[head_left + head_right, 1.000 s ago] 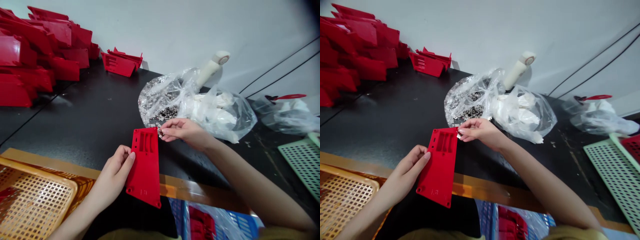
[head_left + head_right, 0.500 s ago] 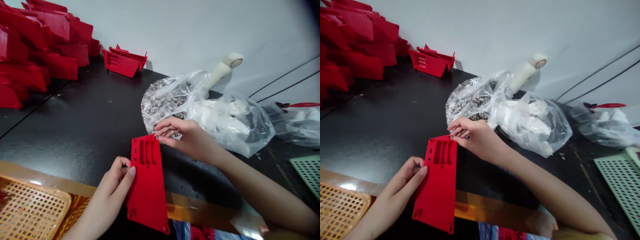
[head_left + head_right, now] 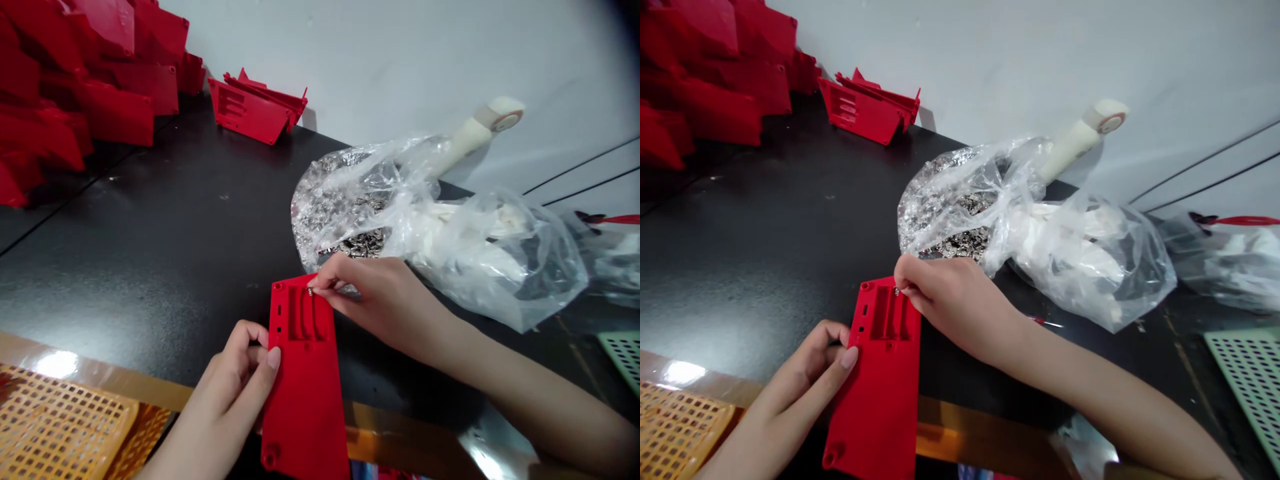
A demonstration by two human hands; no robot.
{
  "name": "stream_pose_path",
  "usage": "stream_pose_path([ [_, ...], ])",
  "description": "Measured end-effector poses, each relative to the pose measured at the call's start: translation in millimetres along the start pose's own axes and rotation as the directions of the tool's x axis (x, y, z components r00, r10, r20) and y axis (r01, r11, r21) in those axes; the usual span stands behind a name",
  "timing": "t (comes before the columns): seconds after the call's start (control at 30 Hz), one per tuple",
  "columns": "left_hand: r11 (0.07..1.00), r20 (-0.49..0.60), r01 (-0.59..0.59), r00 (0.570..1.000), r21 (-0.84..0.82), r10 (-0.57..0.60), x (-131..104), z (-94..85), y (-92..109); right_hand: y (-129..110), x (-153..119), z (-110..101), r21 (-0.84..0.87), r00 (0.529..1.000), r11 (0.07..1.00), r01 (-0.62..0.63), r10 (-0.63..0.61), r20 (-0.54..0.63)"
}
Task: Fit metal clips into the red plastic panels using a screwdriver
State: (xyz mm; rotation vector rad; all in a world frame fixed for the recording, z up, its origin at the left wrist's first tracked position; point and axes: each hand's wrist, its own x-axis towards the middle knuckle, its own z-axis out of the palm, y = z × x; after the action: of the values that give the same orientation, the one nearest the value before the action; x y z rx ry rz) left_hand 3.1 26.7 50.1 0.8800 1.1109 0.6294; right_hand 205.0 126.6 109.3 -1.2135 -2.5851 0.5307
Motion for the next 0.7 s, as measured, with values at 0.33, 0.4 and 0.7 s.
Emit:
stream_pose_path([
  [0.33,0.999,-0.001,-0.031,1.000,0.034,0.031,1.5,-1.0,3.1,-1.8,2.3,-1.9,-0.107,0.999,0.993,0.043,-0.040,0.036],
  [0.4,0.999,0.004,-0.032,0.999,0.040,0.032,1.1,-0.7,3.8,-0.2,4.3,-1.8,-0.073,0.999,0.997,0.033,-0.030,0.043],
  [0.7,0.999,-0.011,-0.029,1.000,0.015,0.029,0.7,0.6,3.2,-6.2,-3.1,7.0,-0.300,0.990,0.943,0.141,-0.142,0.015],
])
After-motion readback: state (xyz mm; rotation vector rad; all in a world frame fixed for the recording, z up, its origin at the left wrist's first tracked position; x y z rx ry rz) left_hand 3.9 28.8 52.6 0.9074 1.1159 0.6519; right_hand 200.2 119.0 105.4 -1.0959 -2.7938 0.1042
